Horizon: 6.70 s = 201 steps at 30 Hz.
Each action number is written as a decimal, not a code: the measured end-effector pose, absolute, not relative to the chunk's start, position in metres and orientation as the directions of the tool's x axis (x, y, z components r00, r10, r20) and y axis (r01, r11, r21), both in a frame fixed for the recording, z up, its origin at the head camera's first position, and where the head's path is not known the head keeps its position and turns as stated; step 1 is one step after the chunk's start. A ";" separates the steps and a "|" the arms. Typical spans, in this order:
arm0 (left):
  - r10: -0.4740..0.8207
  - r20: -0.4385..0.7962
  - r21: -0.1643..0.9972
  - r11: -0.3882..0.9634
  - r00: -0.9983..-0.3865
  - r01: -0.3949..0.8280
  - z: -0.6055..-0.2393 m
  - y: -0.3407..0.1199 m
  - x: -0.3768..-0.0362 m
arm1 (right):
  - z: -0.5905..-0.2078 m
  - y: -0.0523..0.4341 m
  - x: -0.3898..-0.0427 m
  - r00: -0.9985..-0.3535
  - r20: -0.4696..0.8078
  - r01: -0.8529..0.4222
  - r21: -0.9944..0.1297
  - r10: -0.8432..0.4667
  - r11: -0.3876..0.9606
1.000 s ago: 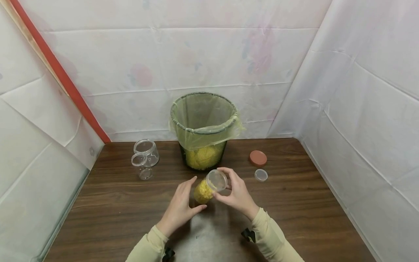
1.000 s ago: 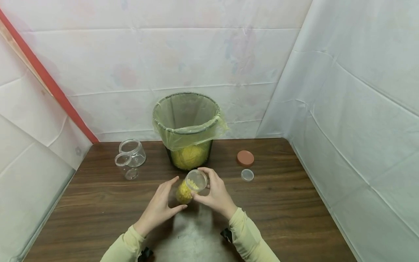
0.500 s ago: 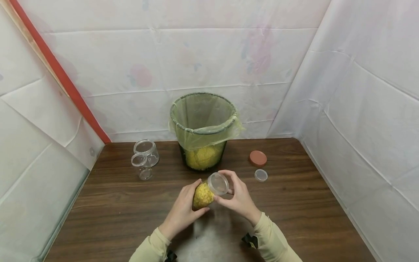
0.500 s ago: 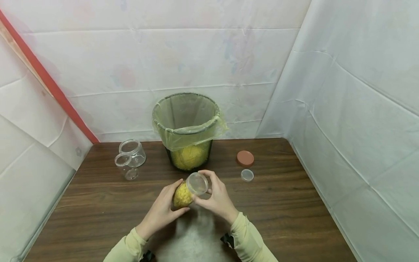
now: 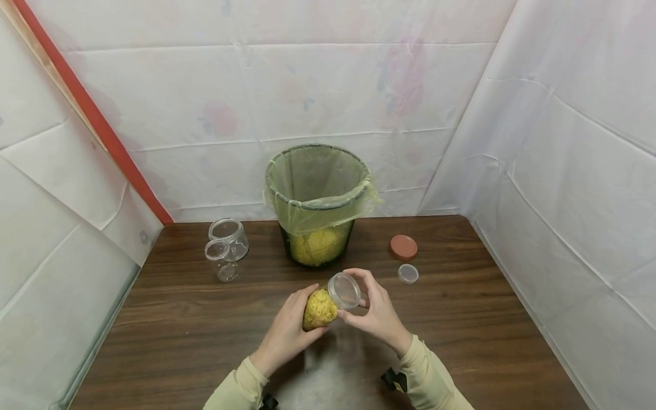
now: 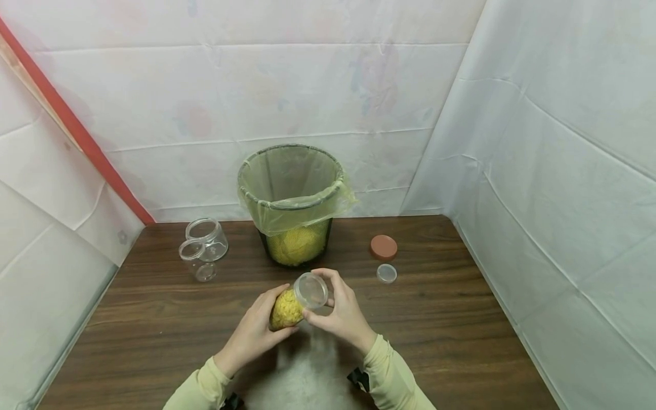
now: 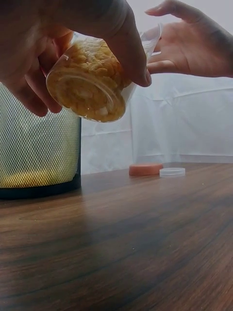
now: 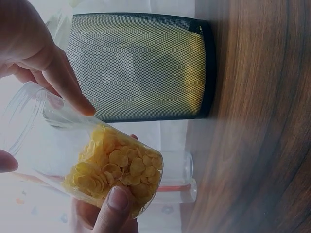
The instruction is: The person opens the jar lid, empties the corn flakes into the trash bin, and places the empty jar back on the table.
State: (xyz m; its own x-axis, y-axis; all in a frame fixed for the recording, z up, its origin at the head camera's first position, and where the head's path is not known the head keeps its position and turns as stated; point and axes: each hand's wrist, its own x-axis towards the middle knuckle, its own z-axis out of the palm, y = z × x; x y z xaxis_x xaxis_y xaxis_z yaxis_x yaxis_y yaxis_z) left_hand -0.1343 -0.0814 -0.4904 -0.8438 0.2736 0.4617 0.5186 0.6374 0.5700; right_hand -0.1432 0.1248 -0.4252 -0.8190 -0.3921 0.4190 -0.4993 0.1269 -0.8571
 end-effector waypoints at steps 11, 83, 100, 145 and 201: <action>0.235 0.480 0.583 0.634 -0.845 0.508 -0.490 -0.081 -0.133 | -0.437 0.126 -0.149 -0.831 0.412 -0.499 -0.849 -0.374 0.173; 0.264 0.444 0.560 0.664 -0.856 0.496 -0.460 -0.084 -0.143 | -0.460 0.145 -0.174 -0.544 0.780 -0.803 -0.375 -0.310 0.463; 0.277 0.260 0.690 0.616 -0.925 0.379 -0.451 -0.093 -0.140 | -0.450 0.148 -0.183 -0.402 0.753 -0.915 -0.301 -0.521 0.271; 0.191 0.309 0.702 0.615 -0.932 0.359 -0.455 -0.093 -0.142 | -0.414 0.134 -0.150 -0.770 0.511 -0.622 -0.735 -0.383 0.271; 0.183 0.321 0.688 0.629 -0.929 0.362 -0.454 -0.091 -0.138 | -0.409 0.126 -0.149 -0.911 0.279 -0.369 -0.881 -0.305 0.295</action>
State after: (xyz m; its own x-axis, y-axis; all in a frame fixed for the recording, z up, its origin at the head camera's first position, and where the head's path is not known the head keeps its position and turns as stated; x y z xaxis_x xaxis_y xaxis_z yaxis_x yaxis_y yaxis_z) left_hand -0.1383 -0.0914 -0.4536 -0.9292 0.1825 0.3213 0.3615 0.6293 0.6880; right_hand -0.1487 0.1263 -0.4094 -0.9106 -0.3047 0.2793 -0.3691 0.2953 -0.8812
